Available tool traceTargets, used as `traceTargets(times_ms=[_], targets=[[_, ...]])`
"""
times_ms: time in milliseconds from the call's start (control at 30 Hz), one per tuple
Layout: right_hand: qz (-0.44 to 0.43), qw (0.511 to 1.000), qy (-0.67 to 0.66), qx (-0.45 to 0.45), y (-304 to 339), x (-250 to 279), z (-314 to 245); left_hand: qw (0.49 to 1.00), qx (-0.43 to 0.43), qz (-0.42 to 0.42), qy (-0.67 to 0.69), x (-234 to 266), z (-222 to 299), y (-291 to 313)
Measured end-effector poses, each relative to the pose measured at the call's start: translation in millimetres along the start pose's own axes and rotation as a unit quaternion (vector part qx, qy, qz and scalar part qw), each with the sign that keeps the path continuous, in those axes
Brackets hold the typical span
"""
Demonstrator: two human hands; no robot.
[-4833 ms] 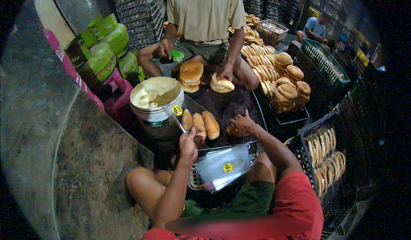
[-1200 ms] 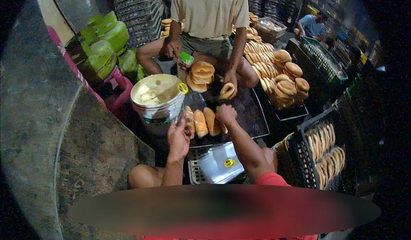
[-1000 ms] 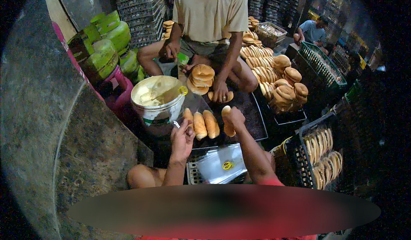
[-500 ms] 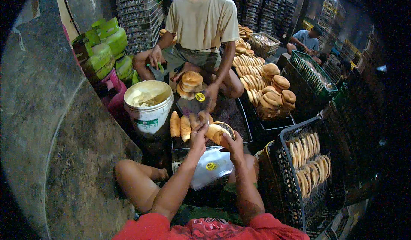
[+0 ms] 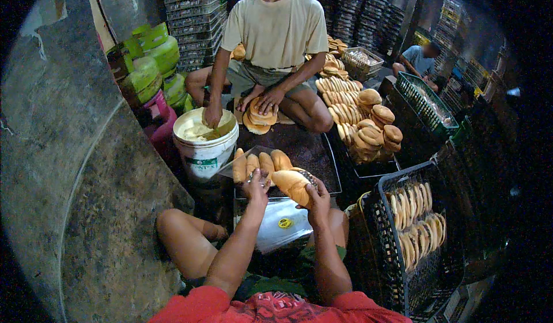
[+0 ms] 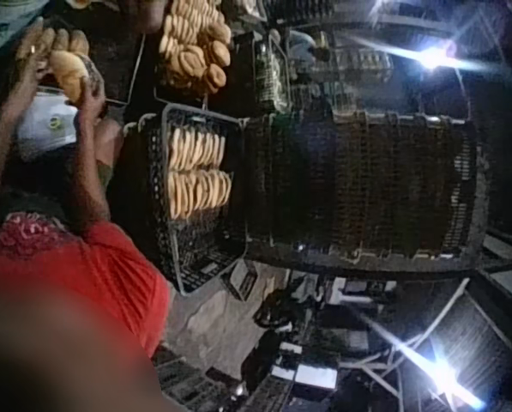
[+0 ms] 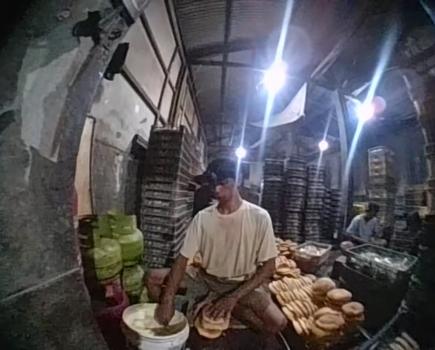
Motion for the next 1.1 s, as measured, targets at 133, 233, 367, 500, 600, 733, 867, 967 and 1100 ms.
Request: traceTargets(times_ms=[133,233,367,500,600,733,867,967,1100], targets=[[0.043,0.999,-0.015,-0.016,1,3,9,0.994,0.097,-0.046,-0.014,-8,-13,10],[0.075,0.997,-0.003,0.001,-3,5,13,0.991,0.021,-0.109,-0.076,-21,-7,24],[0.008,1.000,-0.012,-0.027,-5,-5,17,0.980,-0.014,-0.138,-0.140,-29,1,39],[-0.010,0.997,-0.064,-0.038,-5,-12,11,0.938,-0.036,-0.245,-0.241,-37,2,47],[-0.043,0.997,-0.005,-0.059,-2,-22,9,0.938,0.009,-0.249,-0.243,-27,-1,35],[-0.133,0.987,-0.072,-0.046,11,-44,15,0.987,-0.039,-0.129,0.088,-9,13,12],[-0.034,0.993,0.026,-0.107,18,-35,40,0.985,-0.120,-0.086,0.092,-5,6,22],[-0.014,0.995,0.097,0.008,13,-31,31,0.970,-0.033,-0.179,-0.162,-23,-22,37],[0.064,0.979,0.187,0.046,9,-19,32,0.971,-0.050,-0.210,0.101,-33,-8,37]])
Point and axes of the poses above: each hand's wrist, its own y-axis away from the middle knuckle, its own x-axis out of the back of the hand, z = x × y, the point moved 7 cm from there along -y, towards the middle knuckle, and after that the axes turned 4 degrees about -z, right-handed, at the moved point
